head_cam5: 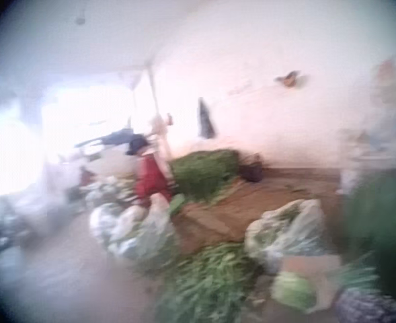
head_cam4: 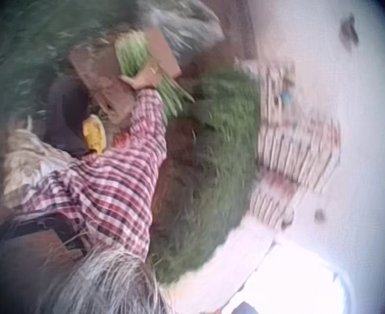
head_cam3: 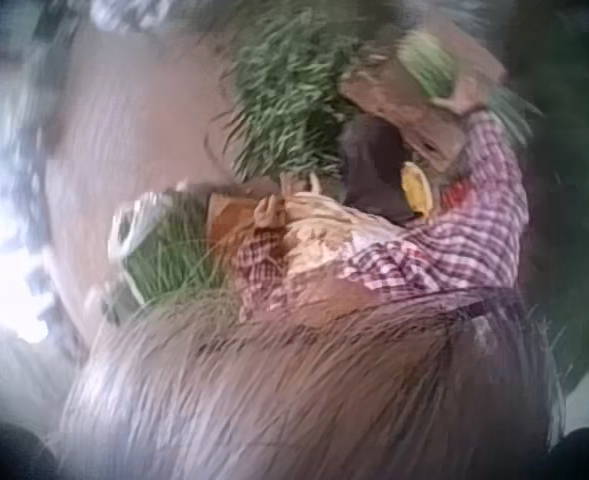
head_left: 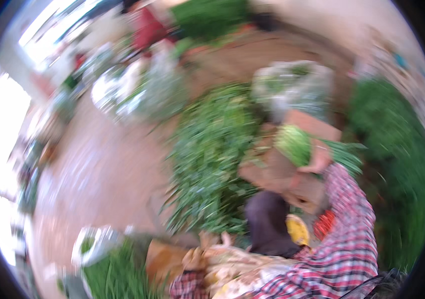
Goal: The person processes bundles of green onions by removing outer layers from the bulbs, trimming the tops, and then placing the cleaned bundles onto a central board for further handling.
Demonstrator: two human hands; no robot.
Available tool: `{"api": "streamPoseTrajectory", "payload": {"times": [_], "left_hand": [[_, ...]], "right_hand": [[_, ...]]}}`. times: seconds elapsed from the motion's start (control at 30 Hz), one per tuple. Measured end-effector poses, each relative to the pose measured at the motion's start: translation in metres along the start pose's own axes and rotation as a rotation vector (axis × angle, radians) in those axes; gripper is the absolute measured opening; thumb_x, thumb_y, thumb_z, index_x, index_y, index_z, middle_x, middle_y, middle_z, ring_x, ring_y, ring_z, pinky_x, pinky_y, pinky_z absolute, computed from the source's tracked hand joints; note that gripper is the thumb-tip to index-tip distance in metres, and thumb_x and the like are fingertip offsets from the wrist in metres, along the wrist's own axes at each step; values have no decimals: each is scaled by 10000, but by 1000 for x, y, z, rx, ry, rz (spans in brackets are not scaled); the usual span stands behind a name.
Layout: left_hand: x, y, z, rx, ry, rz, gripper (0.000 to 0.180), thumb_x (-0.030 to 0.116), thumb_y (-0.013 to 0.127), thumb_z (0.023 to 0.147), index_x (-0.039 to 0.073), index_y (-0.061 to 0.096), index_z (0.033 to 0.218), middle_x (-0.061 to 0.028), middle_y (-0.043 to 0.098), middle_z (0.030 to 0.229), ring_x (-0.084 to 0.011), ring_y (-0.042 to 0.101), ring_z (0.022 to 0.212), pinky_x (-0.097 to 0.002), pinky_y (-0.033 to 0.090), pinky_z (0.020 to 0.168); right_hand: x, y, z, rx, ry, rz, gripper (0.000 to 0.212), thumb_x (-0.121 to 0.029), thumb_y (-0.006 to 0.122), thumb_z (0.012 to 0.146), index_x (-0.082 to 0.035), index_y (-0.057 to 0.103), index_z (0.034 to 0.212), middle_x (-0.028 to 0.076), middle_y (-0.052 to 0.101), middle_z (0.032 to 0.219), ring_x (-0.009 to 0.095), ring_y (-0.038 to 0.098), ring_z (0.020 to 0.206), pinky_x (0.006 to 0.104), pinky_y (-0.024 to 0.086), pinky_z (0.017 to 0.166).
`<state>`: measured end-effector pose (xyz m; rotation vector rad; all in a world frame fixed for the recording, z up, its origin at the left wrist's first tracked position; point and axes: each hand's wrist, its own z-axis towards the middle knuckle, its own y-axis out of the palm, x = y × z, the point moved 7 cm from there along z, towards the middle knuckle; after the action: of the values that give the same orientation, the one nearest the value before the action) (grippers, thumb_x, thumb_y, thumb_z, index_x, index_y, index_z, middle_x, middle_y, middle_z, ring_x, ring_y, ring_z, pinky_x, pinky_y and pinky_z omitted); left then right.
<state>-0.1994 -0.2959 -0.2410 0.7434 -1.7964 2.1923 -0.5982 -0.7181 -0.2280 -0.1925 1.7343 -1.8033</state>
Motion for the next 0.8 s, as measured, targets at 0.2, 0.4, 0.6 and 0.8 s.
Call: {"api": "streamPoseTrajectory", "payload": {"times": [0.2,0.4,0.6,0.8], "left_hand": [[-30,31,-5,44,-659,-599,294,323,481,915,57,607,918,-109,632,798,-213,600,749,-353,466,703],[-8,24,-1,147,-489,-771,232,251,508,911,42,605,886,-135,600,785,-261,584,804,-360,429,824],[9,-22,-42,324,-397,-770,192,212,525,894,31,592,888,-164,584,793,-293,570,866,-397,394,875],[22,-40,-119,394,-513,-993,233,223,510,916,16,587,990,-71,566,822,-163,520,770,-294,443,700]], "right_hand": [[73,32,-7,47,185,-237,1076,-400,760,609,-16,165,1419,292,377,1326,414,393,1216,455,299,1042],[107,25,20,-235,451,-389,1196,-270,788,536,-151,31,1455,193,290,1424,355,279,1314,454,238,1087],[-71,-3,101,-148,-50,-352,784,-248,727,671,-18,364,1328,228,511,1193,341,490,1124,387,379,970],[-452,7,20,-426,-874,371,469,-102,642,770,42,504,1194,186,611,1074,269,600,1000,330,457,876]]}}
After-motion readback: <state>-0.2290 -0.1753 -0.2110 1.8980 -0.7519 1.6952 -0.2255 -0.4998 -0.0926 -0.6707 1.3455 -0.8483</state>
